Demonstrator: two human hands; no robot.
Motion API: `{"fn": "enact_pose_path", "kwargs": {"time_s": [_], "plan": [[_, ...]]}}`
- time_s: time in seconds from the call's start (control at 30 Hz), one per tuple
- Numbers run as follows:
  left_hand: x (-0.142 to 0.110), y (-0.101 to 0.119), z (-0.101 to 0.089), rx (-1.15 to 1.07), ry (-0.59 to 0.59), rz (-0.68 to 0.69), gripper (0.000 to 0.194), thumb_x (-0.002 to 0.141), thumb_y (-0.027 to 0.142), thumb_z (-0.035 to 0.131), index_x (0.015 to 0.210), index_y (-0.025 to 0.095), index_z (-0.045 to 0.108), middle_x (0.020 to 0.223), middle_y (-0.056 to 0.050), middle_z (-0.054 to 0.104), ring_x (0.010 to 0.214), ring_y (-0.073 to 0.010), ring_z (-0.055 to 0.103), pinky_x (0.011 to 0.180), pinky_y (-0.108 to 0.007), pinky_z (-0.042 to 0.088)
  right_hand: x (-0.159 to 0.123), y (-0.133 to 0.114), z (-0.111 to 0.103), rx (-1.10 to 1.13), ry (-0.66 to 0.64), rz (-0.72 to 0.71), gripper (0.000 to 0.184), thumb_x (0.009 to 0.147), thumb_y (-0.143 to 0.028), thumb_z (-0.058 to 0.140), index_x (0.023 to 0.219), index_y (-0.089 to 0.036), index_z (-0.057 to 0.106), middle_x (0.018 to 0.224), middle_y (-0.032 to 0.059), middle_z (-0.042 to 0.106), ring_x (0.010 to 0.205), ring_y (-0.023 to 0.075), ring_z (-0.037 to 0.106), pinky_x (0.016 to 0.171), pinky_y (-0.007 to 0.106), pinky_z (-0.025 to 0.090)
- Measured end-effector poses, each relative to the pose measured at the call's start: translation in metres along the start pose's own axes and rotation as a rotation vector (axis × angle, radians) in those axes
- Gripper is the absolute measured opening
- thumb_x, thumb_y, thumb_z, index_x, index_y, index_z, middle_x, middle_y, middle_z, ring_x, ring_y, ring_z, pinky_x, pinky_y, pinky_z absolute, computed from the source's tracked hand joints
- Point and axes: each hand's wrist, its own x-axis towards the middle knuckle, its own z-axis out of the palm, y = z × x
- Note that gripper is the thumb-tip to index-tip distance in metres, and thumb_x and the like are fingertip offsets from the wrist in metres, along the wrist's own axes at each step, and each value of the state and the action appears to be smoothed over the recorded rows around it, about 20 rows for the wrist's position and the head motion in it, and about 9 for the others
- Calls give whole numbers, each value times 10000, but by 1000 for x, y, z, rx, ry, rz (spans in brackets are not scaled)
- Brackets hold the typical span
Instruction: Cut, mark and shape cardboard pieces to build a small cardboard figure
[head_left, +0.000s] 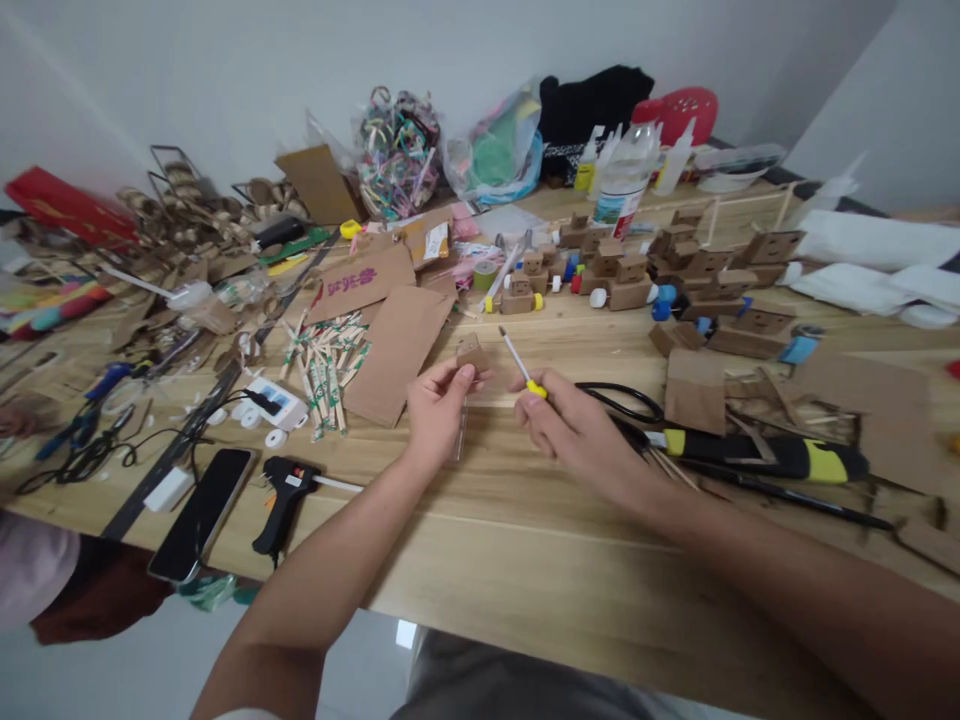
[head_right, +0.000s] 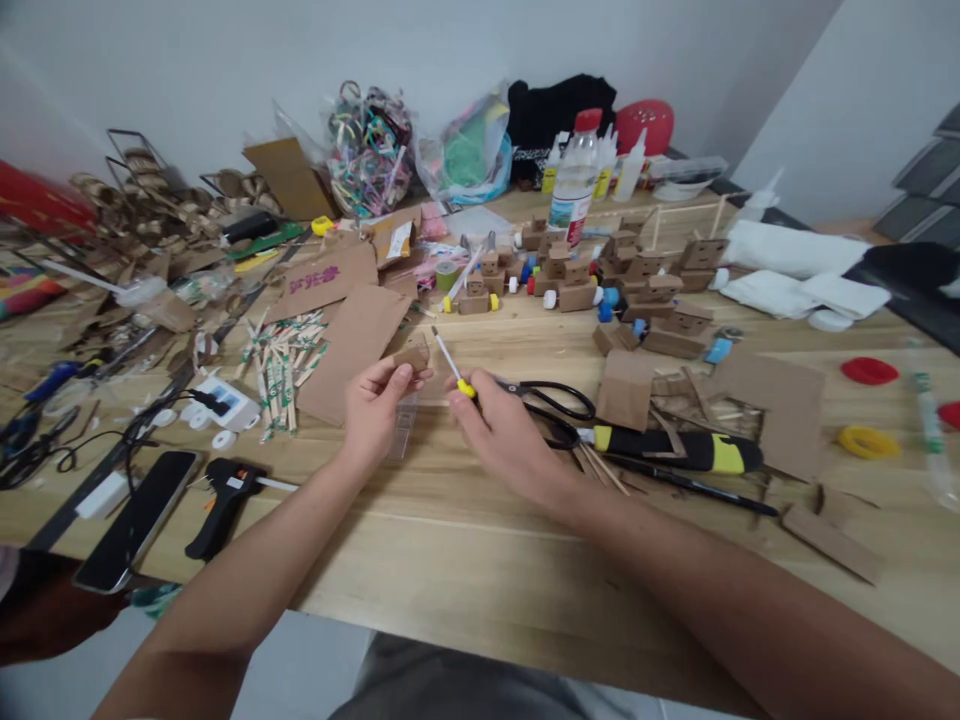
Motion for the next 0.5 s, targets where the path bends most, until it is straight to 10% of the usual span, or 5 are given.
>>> {"fn": "enact_pose_path", "kwargs": {"time_s": [0.5], "plan": [[-1, 4, 0, -11, 24, 55, 407, 662, 557, 899, 873, 221, 812, 915, -61, 821, 873, -237, 791, 761, -329, 629, -13, -8, 17, 128, -230, 148, 204, 980, -412, 426, 857, -256, 469, 604, -68, 507, 412, 109, 419, 440, 256, 323]]}}
